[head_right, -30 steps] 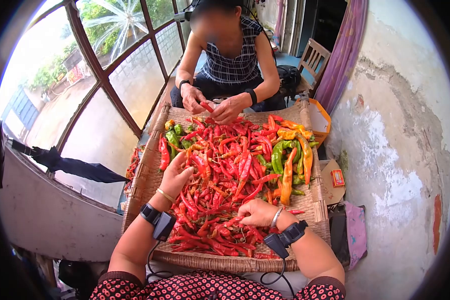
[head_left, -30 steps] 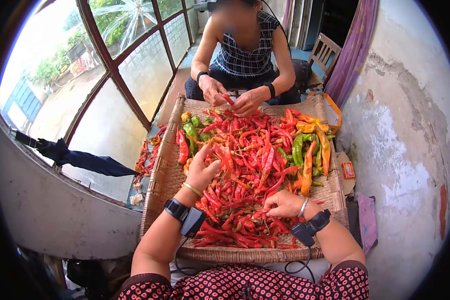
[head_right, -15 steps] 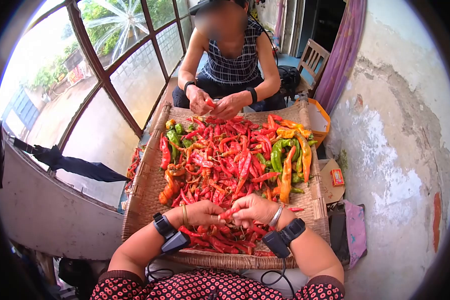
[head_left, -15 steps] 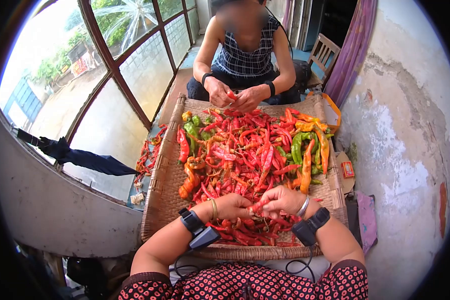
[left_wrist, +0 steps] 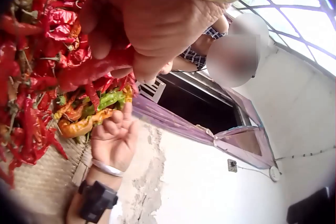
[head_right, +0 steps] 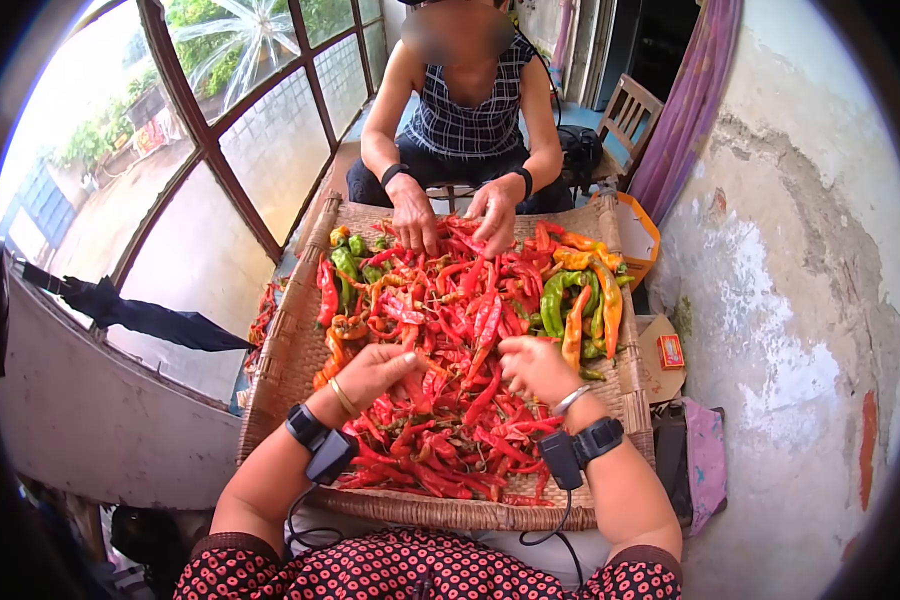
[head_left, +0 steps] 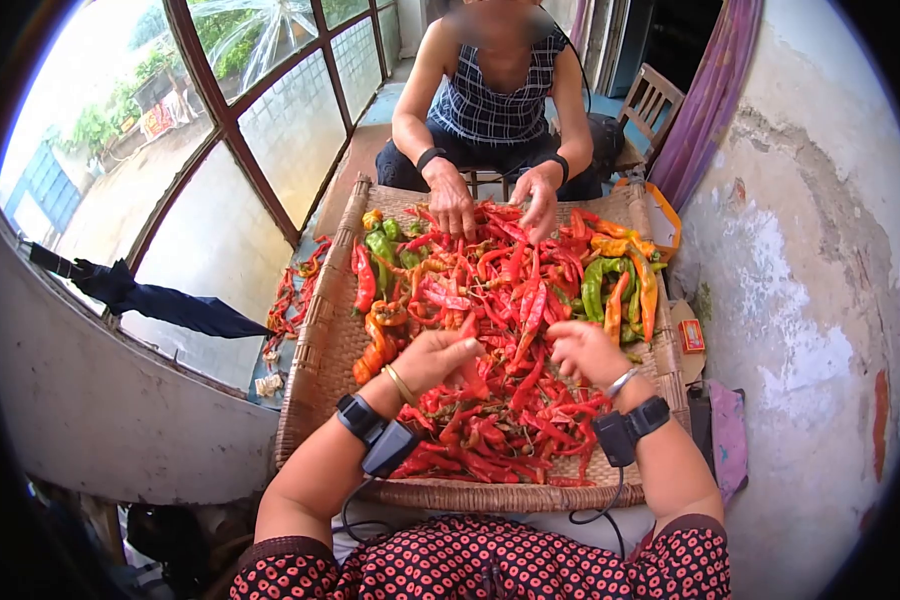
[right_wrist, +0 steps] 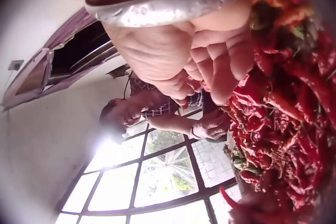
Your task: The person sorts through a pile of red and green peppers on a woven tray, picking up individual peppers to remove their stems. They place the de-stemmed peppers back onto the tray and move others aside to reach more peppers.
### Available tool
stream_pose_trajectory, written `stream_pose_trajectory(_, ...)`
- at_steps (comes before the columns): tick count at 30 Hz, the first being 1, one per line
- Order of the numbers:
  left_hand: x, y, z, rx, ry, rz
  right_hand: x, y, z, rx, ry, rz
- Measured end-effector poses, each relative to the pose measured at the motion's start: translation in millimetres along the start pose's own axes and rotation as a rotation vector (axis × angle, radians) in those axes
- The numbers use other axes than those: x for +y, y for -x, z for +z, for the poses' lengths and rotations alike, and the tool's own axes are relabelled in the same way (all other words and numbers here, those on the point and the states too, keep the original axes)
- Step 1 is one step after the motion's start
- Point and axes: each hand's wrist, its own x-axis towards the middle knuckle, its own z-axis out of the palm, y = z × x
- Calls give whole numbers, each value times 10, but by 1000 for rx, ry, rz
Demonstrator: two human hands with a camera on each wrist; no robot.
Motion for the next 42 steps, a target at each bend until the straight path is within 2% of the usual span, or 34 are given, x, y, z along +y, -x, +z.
stream_pose_trajectory(2, 78, -15, -40, 112, 214, -16, 37, 55, 94, -228, 560, -201)
stream_pose_trajectory(5, 153, -88, -162, 205, 446, 26, 169, 82, 271, -539, 922, -286)
stream_pose_trajectory(6, 181, -128, -210, 187, 491, 79, 225, 77, 334, -583, 1056, -259)
stream_pose_trajectory(8, 265, -213, -205, 303, 630, 132, 248, 96, 407, -575, 1124, -257)
stream_pose_trajectory(9, 290, -253, -207, 306, 630, 134, 234, 98, 425, -577, 1126, -259)
stream_pose_trajectory(11, 315, -340, -225, 431, 872, 130, 190, 96, 453, -672, 1066, -229)
stream_pose_trajectory(12, 283, -360, -206, 431, 869, 133, 193, 97, 460, -670, 1067, -233)
stream_pose_trajectory(14, 154, -347, -110, 315, 644, 113, 224, 118, 476, -737, 1021, -154)
stream_pose_trajectory(15, 176, -287, 13, 231, 647, 79, 232, 109, 474, -730, 1043, -182)
stream_pose_trajectory(16, 177, -257, 101, 43, 645, 37, 220, 101, 480, -728, 1041, -181)
stream_pose_trajectory(17, 195, -204, 235, 66, 571, -83, 187, 86, 491, -763, 1086, -110)
stream_pose_trajectory(18, 133, -189, 327, 11, 507, -101, 165, 74, 495, -799, 1131, -38)
stream_pose_trajectory(20, -2, -193, 424, -85, 354, -127, 271, 46, 470, -758, 1089, -70)
stream_pose_trajectory(24, -316, -268, 434, -125, 192, -121, 348, 60, 466, -646, 994, -200)
stream_pose_trajectory(28, -504, -249, 392, -125, 57, -198, 282, 35, 500, -711, 1110, -142)
stream_pose_trajectory(30, -483, -204, 372, -180, -275, -125, 302, 8, 452, -711, 932, -292)
stream_pose_trajectory(31, -476, -194, 373, -176, -265, -116, 258, 9, 418, -708, 938, -288)
stream_pose_trajectory(33, -507, -228, 378, -200, -177, -85, 76, 35, 346, -551, 558, -22)
stream_pose_trajectory(34, -504, -241, 384, -218, -94, -61, -47, 83, 341, -440, 402, 27)
stream_pose_trajectory(36, -415, -185, 424, -201, 14, -60, -43, 26, 331, -245, 260, -45)
stream_pose_trajectory(37, -365, -148, 438, -186, 114, -69, -84, 22, 324, -209, 203, -14)
stream_pose_trajectory(41, -348, -141, 438, -166, 120, -9, -281, 77, 409, -196, 138, 82)
stream_pose_trajectory(42, -352, -145, 442, -109, 143, 20, -300, 88, 435, -196, 140, 85)
